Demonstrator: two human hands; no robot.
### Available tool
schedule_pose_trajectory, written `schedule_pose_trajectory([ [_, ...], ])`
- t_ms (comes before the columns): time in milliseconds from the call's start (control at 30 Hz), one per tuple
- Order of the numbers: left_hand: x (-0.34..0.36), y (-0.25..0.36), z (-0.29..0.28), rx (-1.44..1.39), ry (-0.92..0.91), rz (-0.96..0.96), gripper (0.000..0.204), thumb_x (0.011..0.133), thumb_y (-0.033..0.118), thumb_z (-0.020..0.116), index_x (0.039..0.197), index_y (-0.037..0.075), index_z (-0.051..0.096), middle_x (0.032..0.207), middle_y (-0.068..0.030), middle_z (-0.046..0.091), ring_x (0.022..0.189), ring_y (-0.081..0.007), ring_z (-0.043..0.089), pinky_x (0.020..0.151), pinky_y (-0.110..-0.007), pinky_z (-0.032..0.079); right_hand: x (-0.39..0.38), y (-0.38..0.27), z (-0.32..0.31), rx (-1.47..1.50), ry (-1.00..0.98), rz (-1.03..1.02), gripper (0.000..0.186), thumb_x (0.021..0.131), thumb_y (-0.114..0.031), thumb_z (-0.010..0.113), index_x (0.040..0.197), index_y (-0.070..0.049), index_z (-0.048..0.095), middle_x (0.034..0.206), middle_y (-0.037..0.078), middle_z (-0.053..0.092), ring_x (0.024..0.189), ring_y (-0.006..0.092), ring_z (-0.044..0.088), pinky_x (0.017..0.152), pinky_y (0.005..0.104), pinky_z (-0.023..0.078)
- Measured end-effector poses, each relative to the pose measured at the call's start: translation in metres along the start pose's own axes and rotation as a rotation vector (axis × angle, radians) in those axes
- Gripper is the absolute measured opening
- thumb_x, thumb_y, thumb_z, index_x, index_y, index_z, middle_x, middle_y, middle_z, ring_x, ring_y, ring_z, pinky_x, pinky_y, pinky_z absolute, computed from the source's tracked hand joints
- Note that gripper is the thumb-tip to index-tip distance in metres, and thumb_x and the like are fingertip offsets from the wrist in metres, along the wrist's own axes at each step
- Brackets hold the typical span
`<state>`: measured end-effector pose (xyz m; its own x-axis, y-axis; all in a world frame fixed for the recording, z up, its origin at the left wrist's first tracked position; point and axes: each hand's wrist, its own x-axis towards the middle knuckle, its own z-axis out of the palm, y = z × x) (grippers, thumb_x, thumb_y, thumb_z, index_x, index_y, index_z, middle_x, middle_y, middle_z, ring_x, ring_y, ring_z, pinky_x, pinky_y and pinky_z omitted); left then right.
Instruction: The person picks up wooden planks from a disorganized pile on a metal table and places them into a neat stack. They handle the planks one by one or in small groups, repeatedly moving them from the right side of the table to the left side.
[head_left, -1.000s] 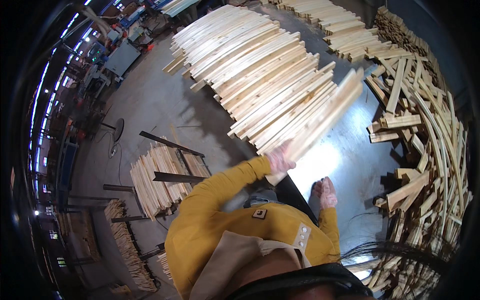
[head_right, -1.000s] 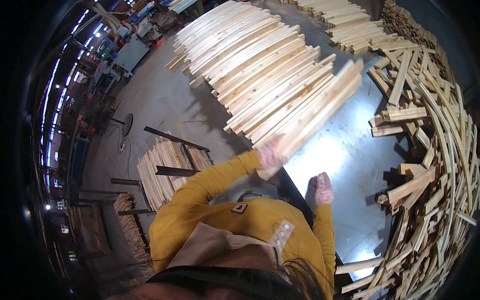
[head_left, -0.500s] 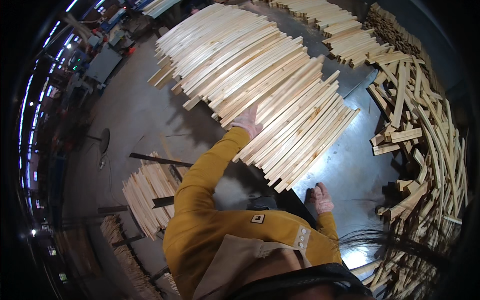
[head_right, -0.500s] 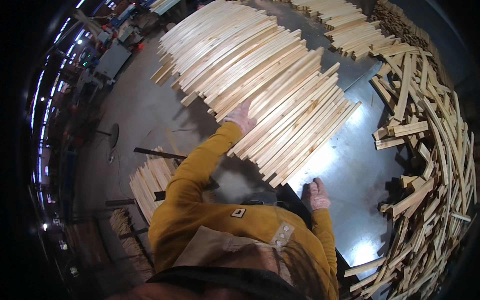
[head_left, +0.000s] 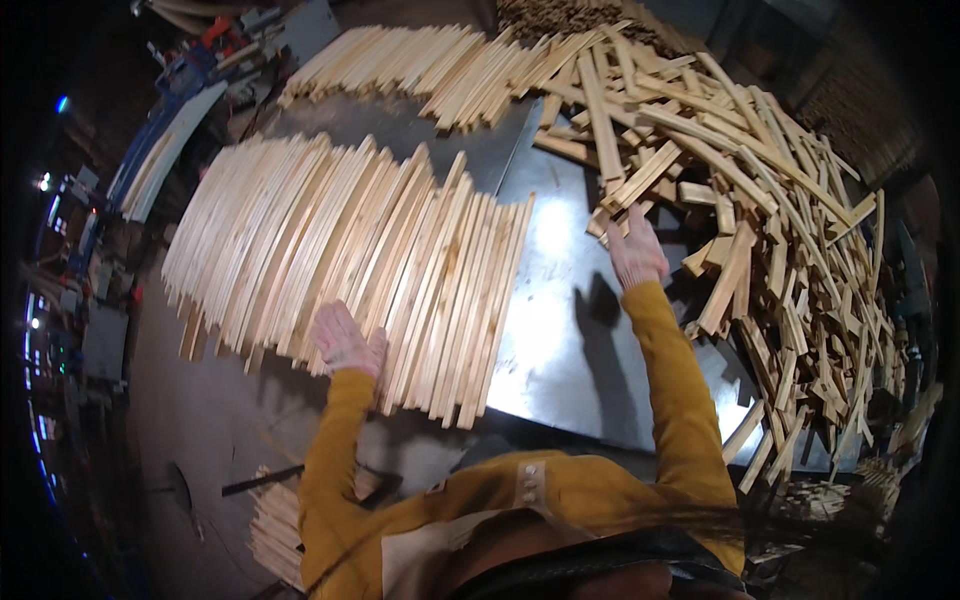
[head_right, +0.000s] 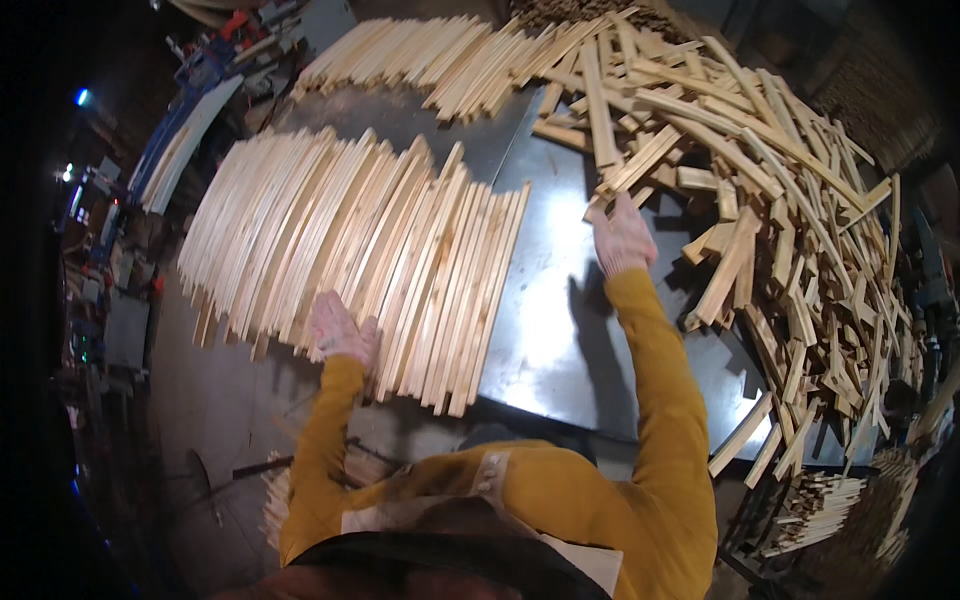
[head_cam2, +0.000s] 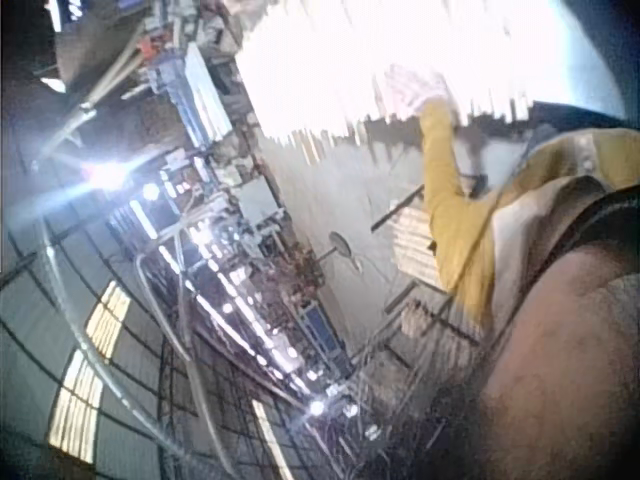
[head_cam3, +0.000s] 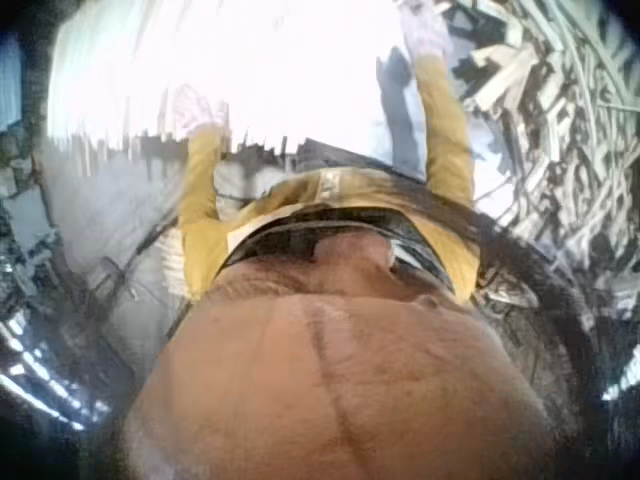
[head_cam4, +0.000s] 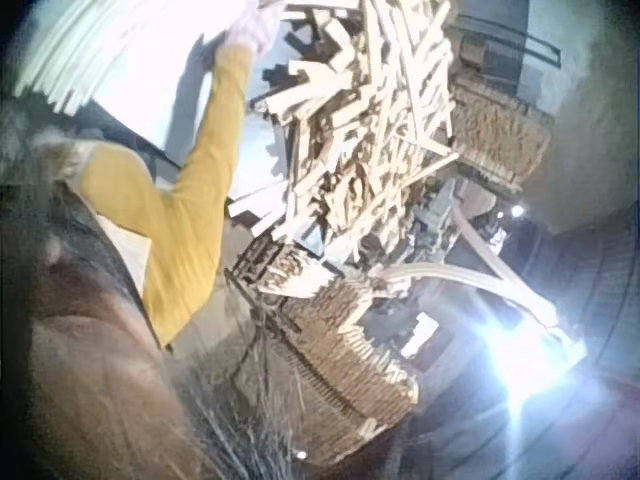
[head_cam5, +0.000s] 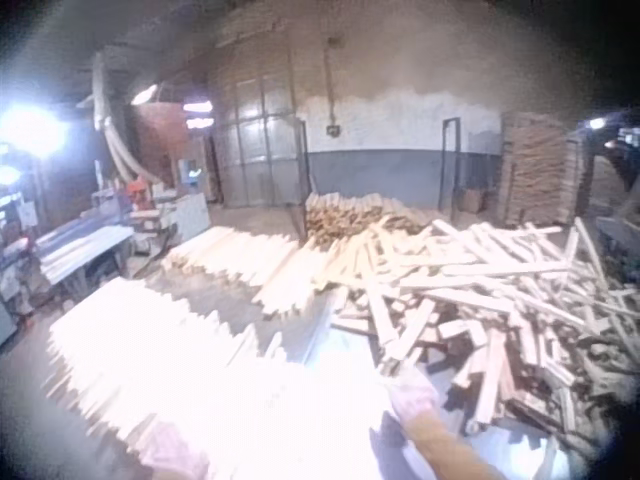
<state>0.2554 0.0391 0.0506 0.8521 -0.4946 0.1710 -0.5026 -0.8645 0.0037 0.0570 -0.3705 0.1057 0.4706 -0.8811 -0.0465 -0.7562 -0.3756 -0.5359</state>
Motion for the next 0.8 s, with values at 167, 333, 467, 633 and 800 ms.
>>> schedule_pose_trajectory([
  [167,-0.02,0.166,0.04,-1.108,-0.16,-0.008,0.093,0.09,0.034,0.069,0.154,-0.006,0.015,0.157,-0.0271,0.027,0.145,-0.0378,0.029,0.119,-0.043,0.025,0.158,0.0,0.035,-0.588,0.35,-0.147,0.079,0.081,-0.06,0.068,0.135,-0.007,0.044,0.113,0.017,0.059,0.099,0.0321,0.065,0.084,0.0402,0.054],
  [333,0.006,0.275,0.067,-1.813,-0.554,-0.272,0.077,0.093,0.041,0.066,0.149,0.004,0.029,0.119,-0.0123,0.053,0.1,-0.0225,0.057,0.085,-0.034,0.054,0.157,0.057,0.07,-0.076,-0.105,-0.17,0.042,0.089,-0.03,0.058,0.127,-0.012,0.058,0.12,0.017,0.063,0.104,0.0361,0.066,0.083,0.048,0.055],
  [467,0.02,0.353,0.06,-2.386,-1.071,-0.633,0.066,0.09,0.038,0.071,0.139,0.004,0.044,0.114,-0.0206,0.06,0.104,-0.0324,0.062,0.084,-0.048,0.057,-0.016,0.095,-0.048,-0.122,-0.729,-0.457,0.073,0.089,-0.061,0.052,0.141,-0.01,0.048,0.127,0.023,0.062,0.118,0.0375,0.06,0.101,0.0425,0.046],
  [633,-0.014,0.422,0.083,-2.255,-0.877,-0.395,0.045,0.089,0.014,0.069,0.128,0.003,0.051,0.089,-0.0118,0.063,0.069,-0.0216,0.062,0.052,-0.031,0.053,0.131,0.174,-0.197,-0.931,0.43,-0.182,0.088,0.086,-0.055,0.066,0.152,-0.01,0.03,0.136,0.017,0.052,0.124,0.0333,0.051,0.103,0.0451,0.043],
  [800,-0.026,0.472,0.096,-2.191,-0.937,-0.308,0.038,0.091,0.014,0.064,0.126,0.006,0.051,0.095,-0.0104,0.063,0.079,-0.0201,0.063,0.063,-0.031,0.056,0.147,0.221,-0.175,-0.626,-0.097,-0.251,0.032,0.093,-0.022,0.048,0.12,-0.003,0.049,0.1,0.014,0.066,0.085,0.0328,0.069,0.066,0.0461,0.056],
])
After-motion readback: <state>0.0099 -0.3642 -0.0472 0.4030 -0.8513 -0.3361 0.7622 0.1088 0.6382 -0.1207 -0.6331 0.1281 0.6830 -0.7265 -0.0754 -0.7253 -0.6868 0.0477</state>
